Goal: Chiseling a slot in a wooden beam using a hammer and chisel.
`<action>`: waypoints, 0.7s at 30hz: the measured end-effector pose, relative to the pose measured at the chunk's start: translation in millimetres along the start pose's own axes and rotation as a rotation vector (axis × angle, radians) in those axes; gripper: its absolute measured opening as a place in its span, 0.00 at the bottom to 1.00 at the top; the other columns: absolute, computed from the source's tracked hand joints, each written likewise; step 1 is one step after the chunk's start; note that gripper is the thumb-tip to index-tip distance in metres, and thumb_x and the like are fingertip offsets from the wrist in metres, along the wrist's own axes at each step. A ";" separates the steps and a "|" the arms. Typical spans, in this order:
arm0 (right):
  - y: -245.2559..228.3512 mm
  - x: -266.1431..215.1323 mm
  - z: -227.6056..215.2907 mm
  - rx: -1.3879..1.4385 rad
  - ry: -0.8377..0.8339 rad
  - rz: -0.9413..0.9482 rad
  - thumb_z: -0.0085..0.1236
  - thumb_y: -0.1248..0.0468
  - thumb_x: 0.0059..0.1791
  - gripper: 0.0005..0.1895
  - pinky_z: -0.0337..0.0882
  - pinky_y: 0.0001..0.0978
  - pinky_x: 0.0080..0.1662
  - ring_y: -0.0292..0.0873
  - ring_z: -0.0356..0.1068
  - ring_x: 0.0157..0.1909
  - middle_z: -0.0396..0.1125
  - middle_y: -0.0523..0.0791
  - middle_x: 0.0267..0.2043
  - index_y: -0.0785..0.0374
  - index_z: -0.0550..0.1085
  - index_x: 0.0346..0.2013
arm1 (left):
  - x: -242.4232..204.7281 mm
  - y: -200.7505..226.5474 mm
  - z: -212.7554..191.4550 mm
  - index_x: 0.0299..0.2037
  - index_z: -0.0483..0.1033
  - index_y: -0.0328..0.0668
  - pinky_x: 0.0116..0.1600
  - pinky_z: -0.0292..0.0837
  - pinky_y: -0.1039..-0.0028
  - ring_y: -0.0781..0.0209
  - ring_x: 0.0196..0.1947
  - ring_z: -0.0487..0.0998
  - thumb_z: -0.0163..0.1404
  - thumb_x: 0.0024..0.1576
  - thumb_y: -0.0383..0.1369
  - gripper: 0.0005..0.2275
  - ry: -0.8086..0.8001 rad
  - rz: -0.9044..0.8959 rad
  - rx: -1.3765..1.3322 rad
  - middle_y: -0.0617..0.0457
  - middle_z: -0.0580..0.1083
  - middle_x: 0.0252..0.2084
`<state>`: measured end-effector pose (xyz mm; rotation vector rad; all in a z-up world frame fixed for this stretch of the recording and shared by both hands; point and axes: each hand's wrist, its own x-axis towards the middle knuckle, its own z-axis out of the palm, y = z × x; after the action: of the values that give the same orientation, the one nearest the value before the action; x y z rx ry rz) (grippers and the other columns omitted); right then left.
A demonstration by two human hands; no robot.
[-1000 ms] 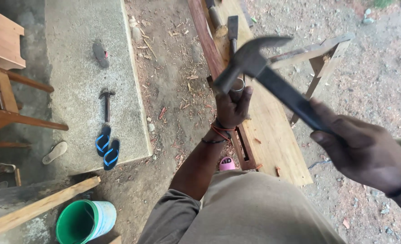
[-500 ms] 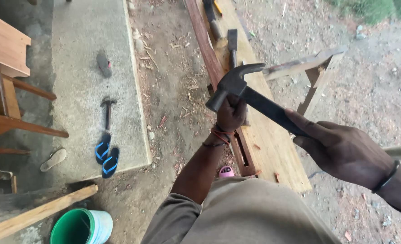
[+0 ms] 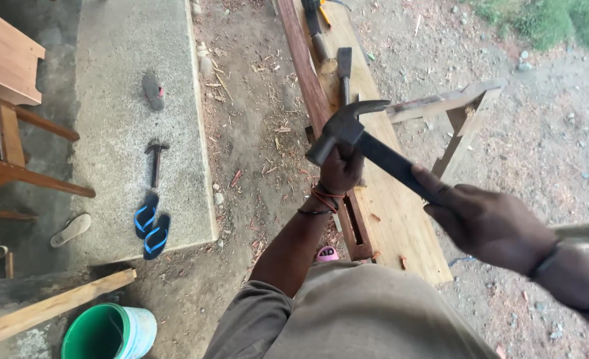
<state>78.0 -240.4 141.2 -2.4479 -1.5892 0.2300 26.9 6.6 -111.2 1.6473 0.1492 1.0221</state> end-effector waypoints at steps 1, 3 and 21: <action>-13.0 4.6 -11.4 0.049 -0.078 0.067 0.56 0.52 0.51 0.27 0.75 0.42 0.31 0.48 0.73 0.25 0.71 0.45 0.29 0.42 0.67 0.65 | 1.6 9.1 -0.5 0.40 0.68 0.38 0.30 0.65 0.74 0.70 0.23 0.69 0.54 0.62 0.33 0.08 0.012 -0.050 -0.101 0.55 0.67 0.22; -33.5 1.9 -33.6 0.084 -0.148 0.137 0.57 0.48 0.49 0.36 0.75 0.45 0.32 0.50 0.73 0.25 0.70 0.46 0.26 0.39 0.62 0.73 | 14.4 51.6 -5.7 0.47 0.68 0.36 0.30 0.67 0.75 0.72 0.24 0.71 0.53 0.60 0.34 0.11 0.029 -0.092 -0.209 0.54 0.67 0.25; -27.2 -14.9 -23.3 0.102 -0.074 0.078 0.61 0.53 0.48 0.37 0.71 0.44 0.25 0.48 0.70 0.20 0.68 0.47 0.22 0.41 0.62 0.73 | -4.4 15.2 -1.9 0.37 0.64 0.39 0.31 0.58 0.74 0.72 0.20 0.62 0.57 0.66 0.32 0.12 0.028 -0.007 0.025 0.59 0.61 0.22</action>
<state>53.7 -245.4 171.0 -2.4516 -1.4729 0.4094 16.8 0.1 -100.7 1.6550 0.1871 1.0417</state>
